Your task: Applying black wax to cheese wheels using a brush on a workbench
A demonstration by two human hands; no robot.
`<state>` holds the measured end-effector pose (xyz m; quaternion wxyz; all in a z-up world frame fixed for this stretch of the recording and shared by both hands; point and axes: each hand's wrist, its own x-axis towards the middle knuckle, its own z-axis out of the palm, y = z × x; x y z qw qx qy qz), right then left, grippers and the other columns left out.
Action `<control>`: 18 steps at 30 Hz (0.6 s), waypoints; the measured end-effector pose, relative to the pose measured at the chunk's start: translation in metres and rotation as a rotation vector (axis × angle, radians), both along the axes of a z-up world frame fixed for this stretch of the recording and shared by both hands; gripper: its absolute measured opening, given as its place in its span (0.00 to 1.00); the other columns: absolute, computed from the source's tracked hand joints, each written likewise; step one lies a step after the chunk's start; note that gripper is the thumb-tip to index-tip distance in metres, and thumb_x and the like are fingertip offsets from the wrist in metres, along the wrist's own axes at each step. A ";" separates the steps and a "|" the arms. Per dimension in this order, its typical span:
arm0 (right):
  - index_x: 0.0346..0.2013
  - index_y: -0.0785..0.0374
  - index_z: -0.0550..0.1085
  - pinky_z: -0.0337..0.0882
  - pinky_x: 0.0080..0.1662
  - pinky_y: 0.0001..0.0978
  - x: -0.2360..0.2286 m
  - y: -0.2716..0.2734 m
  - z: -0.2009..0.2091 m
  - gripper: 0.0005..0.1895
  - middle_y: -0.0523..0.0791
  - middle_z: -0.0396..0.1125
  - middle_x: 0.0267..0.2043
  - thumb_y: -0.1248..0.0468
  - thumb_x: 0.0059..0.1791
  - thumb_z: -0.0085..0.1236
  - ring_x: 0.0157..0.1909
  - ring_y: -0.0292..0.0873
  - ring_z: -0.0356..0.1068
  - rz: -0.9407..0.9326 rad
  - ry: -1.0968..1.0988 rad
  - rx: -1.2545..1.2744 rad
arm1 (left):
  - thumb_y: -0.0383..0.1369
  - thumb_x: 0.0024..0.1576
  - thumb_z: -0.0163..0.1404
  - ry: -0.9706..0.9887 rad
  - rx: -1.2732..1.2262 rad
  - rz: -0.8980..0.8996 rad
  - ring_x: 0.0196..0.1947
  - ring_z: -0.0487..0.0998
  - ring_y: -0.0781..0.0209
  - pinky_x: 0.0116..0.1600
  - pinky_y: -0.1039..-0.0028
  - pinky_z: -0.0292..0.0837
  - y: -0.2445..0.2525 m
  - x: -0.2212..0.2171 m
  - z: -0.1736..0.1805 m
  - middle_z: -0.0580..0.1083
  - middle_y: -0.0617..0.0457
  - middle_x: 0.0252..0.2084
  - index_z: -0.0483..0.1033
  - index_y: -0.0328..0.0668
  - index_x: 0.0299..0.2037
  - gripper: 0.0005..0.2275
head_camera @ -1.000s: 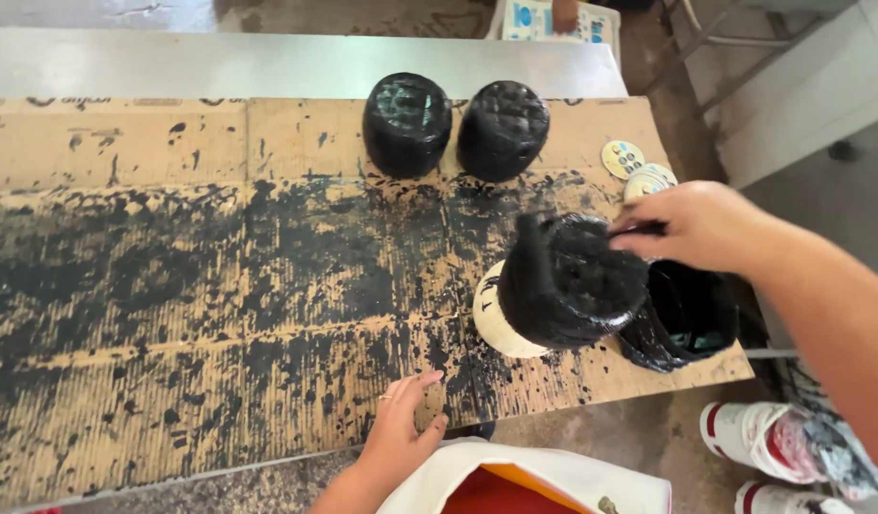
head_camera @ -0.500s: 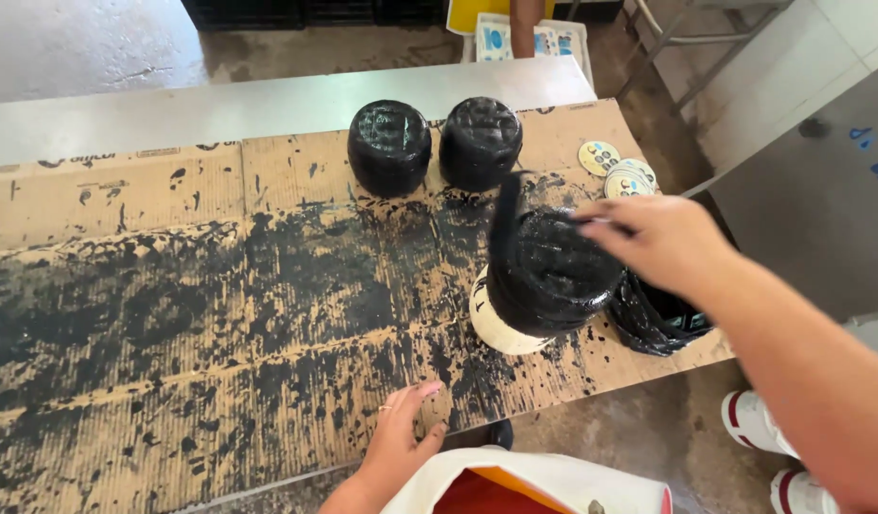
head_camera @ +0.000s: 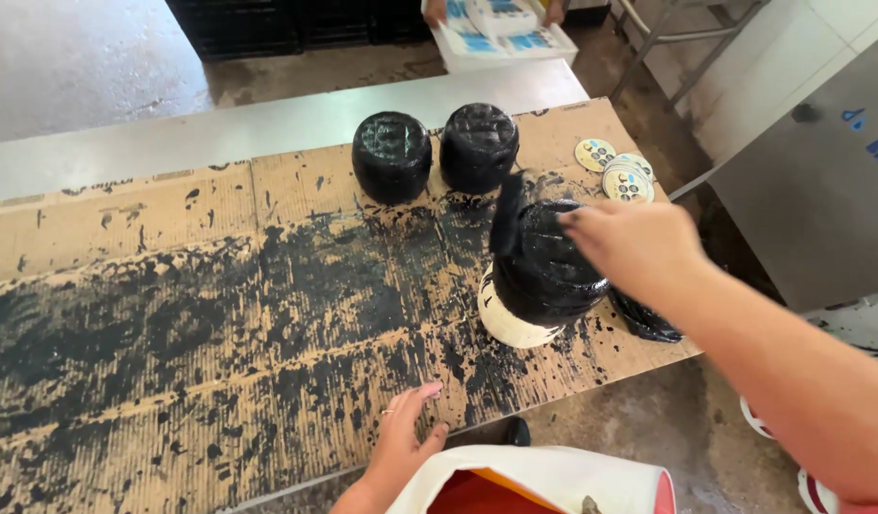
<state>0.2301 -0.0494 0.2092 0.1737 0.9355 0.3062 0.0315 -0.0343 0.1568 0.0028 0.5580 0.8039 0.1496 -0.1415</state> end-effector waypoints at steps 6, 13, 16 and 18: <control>0.57 0.40 0.76 0.65 0.23 0.41 -0.006 -0.048 -0.059 0.21 0.37 0.64 0.25 0.60 0.49 0.55 0.21 0.48 0.67 0.302 -0.258 0.022 | 0.42 0.59 0.48 -0.121 0.016 -0.024 0.67 0.63 0.56 0.61 0.57 0.65 0.008 -0.004 -0.016 0.70 0.55 0.64 0.66 0.54 0.67 0.24; 0.56 0.16 0.70 0.74 0.24 0.33 -0.015 -0.095 0.005 0.18 0.22 0.74 0.45 0.35 0.55 0.36 0.40 0.42 0.76 -0.206 -0.161 -0.134 | 0.42 0.58 0.48 -0.119 0.043 0.006 0.67 0.64 0.57 0.63 0.58 0.61 0.012 -0.010 -0.030 0.70 0.56 0.64 0.68 0.56 0.66 0.23; 0.56 0.26 0.74 0.77 0.38 0.42 -0.005 -0.087 0.014 0.17 0.22 0.72 0.56 0.42 0.58 0.37 0.55 0.39 0.74 -0.441 -0.001 0.172 | 0.44 0.59 0.47 -0.105 0.054 -0.024 0.67 0.64 0.56 0.64 0.57 0.60 0.010 -0.005 -0.029 0.70 0.56 0.63 0.66 0.57 0.67 0.23; 0.56 0.48 0.77 0.69 0.41 0.44 0.003 -0.068 0.017 0.17 0.48 0.76 0.44 0.50 0.58 0.48 0.40 0.50 0.73 -0.612 0.327 0.573 | 0.55 0.56 0.43 -0.053 0.032 -0.041 0.68 0.65 0.62 0.38 0.72 0.76 0.006 0.001 -0.021 0.70 0.59 0.64 0.64 0.61 0.68 0.29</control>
